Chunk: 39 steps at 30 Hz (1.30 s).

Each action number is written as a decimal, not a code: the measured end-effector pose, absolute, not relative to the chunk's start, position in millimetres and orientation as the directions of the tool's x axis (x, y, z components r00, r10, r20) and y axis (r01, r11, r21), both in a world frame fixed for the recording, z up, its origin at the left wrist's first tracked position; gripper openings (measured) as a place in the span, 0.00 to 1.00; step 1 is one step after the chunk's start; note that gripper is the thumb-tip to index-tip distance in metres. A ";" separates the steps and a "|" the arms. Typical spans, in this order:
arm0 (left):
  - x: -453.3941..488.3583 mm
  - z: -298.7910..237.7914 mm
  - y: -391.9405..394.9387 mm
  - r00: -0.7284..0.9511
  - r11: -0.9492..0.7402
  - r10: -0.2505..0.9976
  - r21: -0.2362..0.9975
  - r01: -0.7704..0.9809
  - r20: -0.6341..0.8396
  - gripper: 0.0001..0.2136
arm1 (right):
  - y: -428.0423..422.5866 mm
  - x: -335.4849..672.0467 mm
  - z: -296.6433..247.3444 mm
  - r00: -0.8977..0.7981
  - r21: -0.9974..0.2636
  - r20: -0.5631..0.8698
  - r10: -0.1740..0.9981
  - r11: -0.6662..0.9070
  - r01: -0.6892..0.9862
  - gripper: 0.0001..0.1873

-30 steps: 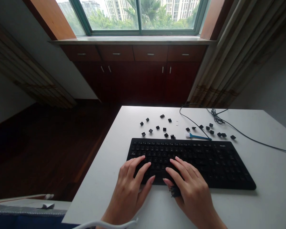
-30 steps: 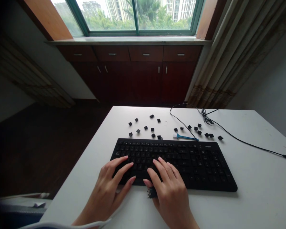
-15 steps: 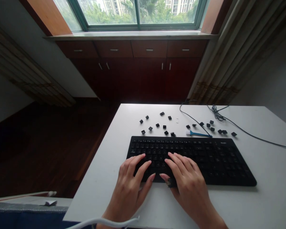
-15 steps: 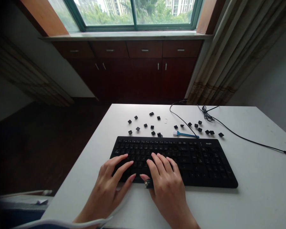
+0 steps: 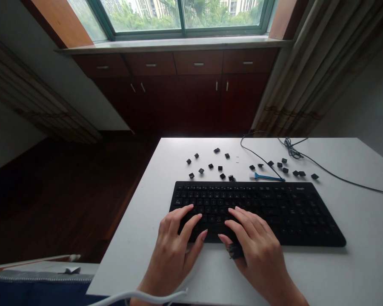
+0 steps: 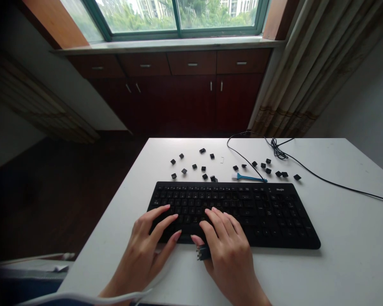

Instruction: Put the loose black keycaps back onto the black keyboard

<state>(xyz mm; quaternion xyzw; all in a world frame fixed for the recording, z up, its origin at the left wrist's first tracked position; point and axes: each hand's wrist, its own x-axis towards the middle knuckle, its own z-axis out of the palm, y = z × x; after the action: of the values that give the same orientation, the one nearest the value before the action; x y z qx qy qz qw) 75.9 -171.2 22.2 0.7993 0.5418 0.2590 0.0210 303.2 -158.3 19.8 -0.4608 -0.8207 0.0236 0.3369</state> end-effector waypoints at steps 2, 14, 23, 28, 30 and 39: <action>75.7 22.2 -170.9 0.279 -0.410 0.879 0.312 0.857 0.388 0.18 | -158.4 303.3 20.6 -0.342 -0.356 0.533 0.774 0.572 0.739 0.10; 76.3 23.8 -170.8 0.285 -0.408 0.883 0.308 0.860 0.373 0.19 | -172.9 319.1 27.3 -0.441 -0.477 0.545 0.713 0.697 0.536 0.04; 77.0 22.9 -169.9 0.280 -0.401 0.887 0.309 0.863 0.368 0.18 | -173.3 315.6 21.0 -0.543 -0.405 0.474 0.694 0.719 0.565 0.10; 77.2 23.1 -170.3 0.283 -0.400 0.887 0.299 0.866 0.365 0.18 | -175.6 317.2 18.5 -0.538 -0.389 0.476 0.695 0.716 0.580 0.10; 77.3 22.7 -170.1 0.284 -0.402 0.884 0.291 0.868 0.371 0.18 | -175.7 317.1 18.1 -0.535 -0.383 0.478 0.696 0.714 0.586 0.10; 75.5 32.1 -164.3 0.332 -0.447 0.863 0.271 0.852 0.381 0.19 | -179.9 325.4 24.9 -0.509 -0.418 0.479 0.715 0.696 0.584 0.10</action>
<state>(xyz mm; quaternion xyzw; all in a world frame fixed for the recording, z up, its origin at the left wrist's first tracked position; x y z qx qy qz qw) 75.5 -164.3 32.1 0.8159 0.5257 0.2406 0.0111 325.4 -179.9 24.9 -0.3763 -0.8627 0.1018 0.3222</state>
